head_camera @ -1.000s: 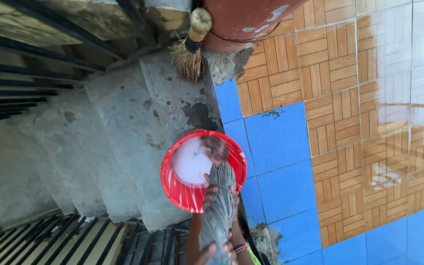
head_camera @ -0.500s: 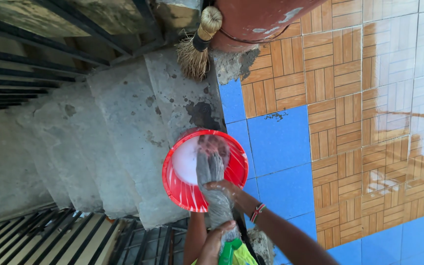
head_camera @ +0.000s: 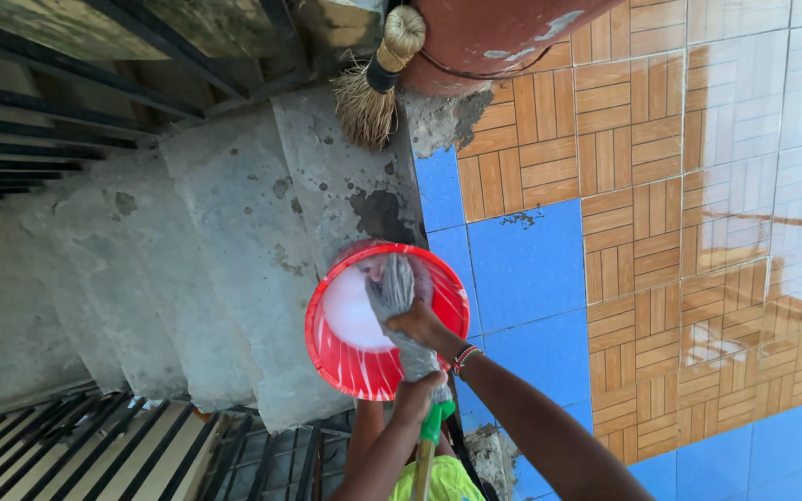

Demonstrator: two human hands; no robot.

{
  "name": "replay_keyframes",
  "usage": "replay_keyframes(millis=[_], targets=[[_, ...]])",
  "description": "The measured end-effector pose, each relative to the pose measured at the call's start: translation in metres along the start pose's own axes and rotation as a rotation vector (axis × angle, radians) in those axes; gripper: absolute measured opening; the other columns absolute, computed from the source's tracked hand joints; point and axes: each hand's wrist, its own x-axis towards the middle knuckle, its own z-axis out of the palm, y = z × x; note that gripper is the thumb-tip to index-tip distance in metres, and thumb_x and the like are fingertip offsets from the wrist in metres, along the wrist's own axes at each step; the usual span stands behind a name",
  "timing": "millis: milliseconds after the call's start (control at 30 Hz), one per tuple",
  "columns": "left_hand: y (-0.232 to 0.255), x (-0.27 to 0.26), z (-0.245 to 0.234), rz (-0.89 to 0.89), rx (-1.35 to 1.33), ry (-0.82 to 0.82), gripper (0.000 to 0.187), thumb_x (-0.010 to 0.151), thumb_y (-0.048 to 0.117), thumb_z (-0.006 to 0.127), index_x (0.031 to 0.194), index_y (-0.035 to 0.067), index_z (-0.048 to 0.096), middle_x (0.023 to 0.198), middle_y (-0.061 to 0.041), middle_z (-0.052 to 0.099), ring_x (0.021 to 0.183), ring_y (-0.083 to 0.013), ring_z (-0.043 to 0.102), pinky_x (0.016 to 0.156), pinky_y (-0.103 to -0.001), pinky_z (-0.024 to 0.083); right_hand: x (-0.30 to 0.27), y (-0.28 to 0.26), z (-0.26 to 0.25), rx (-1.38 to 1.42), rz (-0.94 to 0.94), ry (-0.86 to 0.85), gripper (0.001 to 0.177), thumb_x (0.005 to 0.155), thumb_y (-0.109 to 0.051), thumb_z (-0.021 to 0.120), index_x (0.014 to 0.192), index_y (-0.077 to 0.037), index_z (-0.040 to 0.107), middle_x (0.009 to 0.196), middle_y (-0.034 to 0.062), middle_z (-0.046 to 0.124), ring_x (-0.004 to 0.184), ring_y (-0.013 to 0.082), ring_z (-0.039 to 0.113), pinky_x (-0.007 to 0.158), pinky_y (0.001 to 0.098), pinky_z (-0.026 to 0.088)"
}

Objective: Mopping a tiled floor area using a string mop and a bucket of soapy water.

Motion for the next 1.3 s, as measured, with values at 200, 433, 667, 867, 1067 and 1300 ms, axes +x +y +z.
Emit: replay_keyframes(millis=[200,433,667,867,1067,1300], targets=[[0.024,0.0,0.022,0.214,0.39,0.28,0.039,0.069,0.02,0.085,0.098,-0.005,0.075,0.09,-0.013,0.079,0.081,-0.0206,0.076,0.072,-0.037,0.058,0.016,0.014,0.015,-0.016,-0.146,0.19,0.059,0.068,-0.018,0.083,0.12,0.004,0.066,0.105,0.0203,0.076,0.096,0.0279,0.074,0.083,0.0392,0.059],[0.015,0.008,0.016,0.212,0.634,0.425,0.05,0.069,0.025,0.089,0.102,-0.006,0.069,0.092,-0.014,0.078,0.086,-0.025,0.076,0.073,-0.041,0.058,0.032,0.03,0.018,-0.013,-0.115,0.368,0.086,0.074,-0.022,0.084,0.142,0.003,0.038,0.115,0.0245,0.07,0.103,0.0355,0.07,0.084,0.0438,0.058],[0.038,-0.075,0.026,-0.178,-0.376,-0.204,0.039,0.092,0.024,0.078,0.125,0.008,0.065,0.102,-0.01,0.072,0.092,-0.0265,0.073,0.076,-0.046,0.058,-0.009,0.049,0.013,0.237,-0.299,0.039,0.092,0.092,-0.034,0.074,0.155,0.0,0.016,0.14,0.0155,0.057,0.126,0.0234,0.054,0.104,0.0388,0.048],[0.049,-0.062,0.023,0.072,-0.389,-0.064,0.073,0.088,0.044,0.074,0.148,0.008,0.051,0.135,-0.01,0.064,0.12,-0.0259,0.062,0.101,-0.043,0.052,-0.038,0.167,0.007,0.249,-0.561,-0.166,0.055,0.108,-0.016,0.044,0.156,0.001,0.024,0.157,0.0185,0.04,0.148,0.0278,0.034,0.123,0.0391,0.028],[0.052,-0.088,0.036,0.169,0.051,-0.156,0.089,0.079,0.039,0.081,0.153,0.009,0.041,0.147,-0.006,0.056,0.131,-0.0228,0.057,0.104,-0.04,0.05,-0.138,0.09,0.001,-0.032,-0.509,0.206,0.068,0.108,-0.033,0.044,0.161,0.001,0.017,0.161,0.0138,0.03,0.149,0.0281,0.025,0.119,0.0401,0.021],[0.077,-0.143,0.123,0.376,0.051,-0.175,0.104,0.068,0.017,0.095,0.154,0.001,0.038,0.146,-0.01,0.055,0.132,-0.024,0.056,0.109,-0.04,0.049,-0.201,-0.038,-0.046,-0.402,-0.576,0.294,0.071,0.101,-0.049,0.044,0.158,-0.008,0.035,0.165,0.015,0.03,0.153,0.0369,0.031,0.119,0.0493,0.023]])
